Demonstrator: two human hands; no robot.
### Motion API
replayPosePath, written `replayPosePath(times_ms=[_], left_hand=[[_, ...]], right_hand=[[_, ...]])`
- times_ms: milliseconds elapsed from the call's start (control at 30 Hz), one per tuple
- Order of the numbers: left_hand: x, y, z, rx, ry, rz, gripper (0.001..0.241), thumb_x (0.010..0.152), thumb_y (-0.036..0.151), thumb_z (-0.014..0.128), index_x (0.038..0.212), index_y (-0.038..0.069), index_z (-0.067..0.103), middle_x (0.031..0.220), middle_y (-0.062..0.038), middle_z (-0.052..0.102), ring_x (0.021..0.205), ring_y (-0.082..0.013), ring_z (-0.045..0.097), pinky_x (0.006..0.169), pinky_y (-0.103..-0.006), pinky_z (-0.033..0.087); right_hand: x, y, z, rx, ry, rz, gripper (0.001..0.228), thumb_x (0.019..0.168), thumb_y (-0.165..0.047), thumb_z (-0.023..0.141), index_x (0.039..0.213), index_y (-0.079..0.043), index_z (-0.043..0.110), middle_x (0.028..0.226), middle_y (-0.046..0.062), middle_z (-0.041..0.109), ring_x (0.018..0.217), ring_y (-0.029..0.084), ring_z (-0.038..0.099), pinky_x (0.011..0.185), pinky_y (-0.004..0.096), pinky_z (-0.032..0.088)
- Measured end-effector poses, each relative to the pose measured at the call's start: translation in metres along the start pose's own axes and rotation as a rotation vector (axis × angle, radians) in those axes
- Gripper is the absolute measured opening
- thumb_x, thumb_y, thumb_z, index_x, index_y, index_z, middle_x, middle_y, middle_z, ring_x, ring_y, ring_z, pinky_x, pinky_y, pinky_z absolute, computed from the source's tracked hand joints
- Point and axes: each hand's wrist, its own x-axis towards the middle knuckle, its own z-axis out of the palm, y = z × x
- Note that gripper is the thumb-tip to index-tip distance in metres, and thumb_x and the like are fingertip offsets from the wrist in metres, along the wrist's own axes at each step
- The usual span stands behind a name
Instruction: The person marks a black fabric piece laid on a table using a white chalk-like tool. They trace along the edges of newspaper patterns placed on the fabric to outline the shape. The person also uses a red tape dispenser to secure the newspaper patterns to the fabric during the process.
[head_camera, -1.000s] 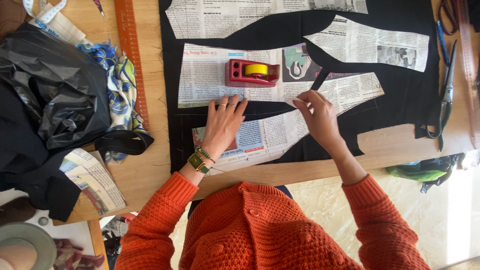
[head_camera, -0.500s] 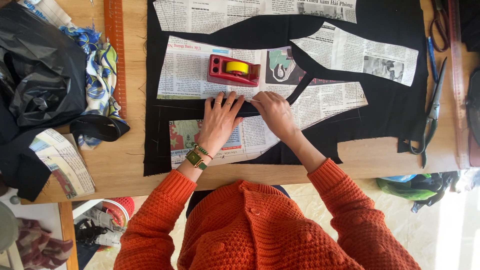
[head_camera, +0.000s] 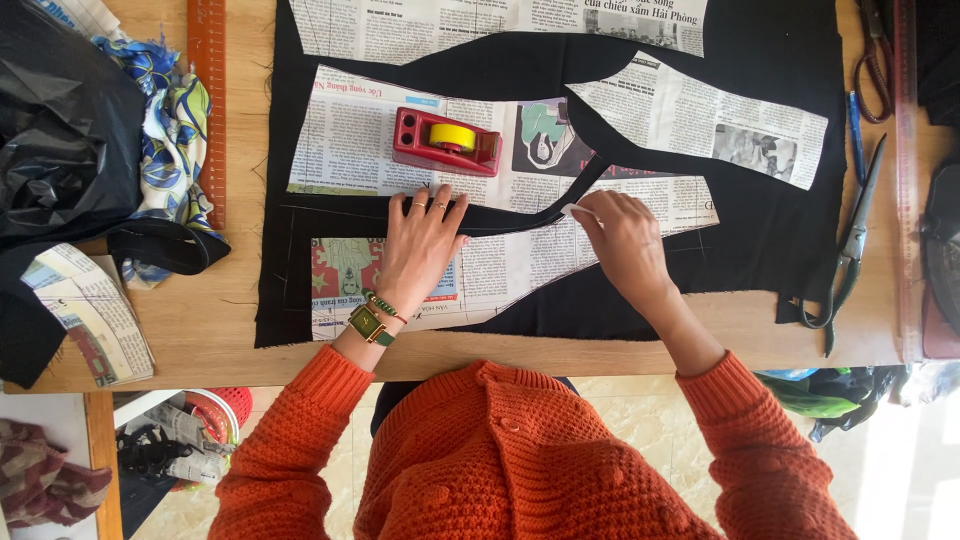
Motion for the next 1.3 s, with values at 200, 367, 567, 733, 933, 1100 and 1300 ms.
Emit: replayPosePath(times_ms=[200,367,567,733,933,1100,1300], left_hand=[[0.057,0.020,-0.002,-0.083,0.239,0.256,0.029,0.090,0.023,0.073,0.117,0.018,0.065,0.108,-0.005,0.061,0.118,-0.0243,0.051,0.090,-0.0389,0.041],[0.116,0.033,-0.029,0.032,0.102,0.391,0.014,0.087,0.015,0.078,0.100,0.019,0.074,0.113,-0.007,0.069,0.128,-0.0249,0.048,0.104,-0.0442,0.037],[0.155,0.051,0.015,0.250,-0.043,0.443,0.016,0.085,0.012,0.078,0.098,0.022,0.080,0.107,-0.002,0.077,0.129,-0.0221,0.051,0.116,-0.0523,0.025],[0.170,0.056,0.040,0.191,-0.160,0.438,0.024,0.087,0.006,0.075,0.103,0.023,0.078,0.111,-0.002,0.076,0.127,-0.0225,0.054,0.114,-0.0556,0.026],[0.175,0.054,0.053,0.123,-0.170,0.421,0.025,0.090,0.007,0.067,0.104,0.024,0.077,0.117,0.001,0.074,0.125,-0.0222,0.053,0.110,-0.0545,0.030],[0.178,0.053,0.049,0.128,-0.212,0.438,0.024,0.089,0.007,0.072,0.106,0.024,0.076,0.124,0.001,0.072,0.127,-0.0230,0.054,0.108,-0.0537,0.032],[0.175,0.053,0.040,0.142,-0.216,0.431,0.024,0.091,0.008,0.072,0.108,0.025,0.075,0.124,0.002,0.071,0.129,-0.0224,0.054,0.108,-0.0522,0.033]], right_hand=[[-0.006,-0.007,-0.016,0.481,-0.144,0.380,0.012,0.106,-0.016,0.062,0.113,-0.008,0.054,0.075,0.006,0.073,0.074,0.027,0.071,0.078,0.038,0.053],[-0.008,0.003,0.008,0.455,-0.135,0.309,0.014,0.094,-0.015,0.078,0.103,-0.012,0.067,0.073,0.002,0.070,0.071,0.020,0.066,0.074,0.033,0.052],[0.005,-0.005,0.027,0.360,-0.033,0.167,0.008,0.094,-0.014,0.078,0.102,-0.014,0.076,0.084,0.002,0.068,0.078,0.020,0.068,0.072,0.032,0.054],[0.016,-0.015,0.047,0.250,-0.029,0.008,0.007,0.098,-0.013,0.072,0.104,-0.011,0.076,0.086,0.003,0.069,0.078,0.024,0.072,0.071,0.033,0.058],[0.018,-0.007,0.073,0.076,-0.034,-0.139,0.007,0.096,-0.015,0.073,0.101,-0.011,0.072,0.083,0.004,0.062,0.080,0.027,0.069,0.072,0.037,0.058],[0.021,-0.010,0.080,-0.105,0.028,-0.325,0.006,0.099,-0.012,0.065,0.096,-0.011,0.070,0.082,0.002,0.061,0.078,0.021,0.071,0.076,0.031,0.058],[0.017,0.029,0.046,-0.276,-0.064,-0.432,0.009,0.098,-0.012,0.066,0.090,-0.016,0.068,0.081,-0.003,0.058,0.077,0.016,0.070,0.077,0.027,0.056]])
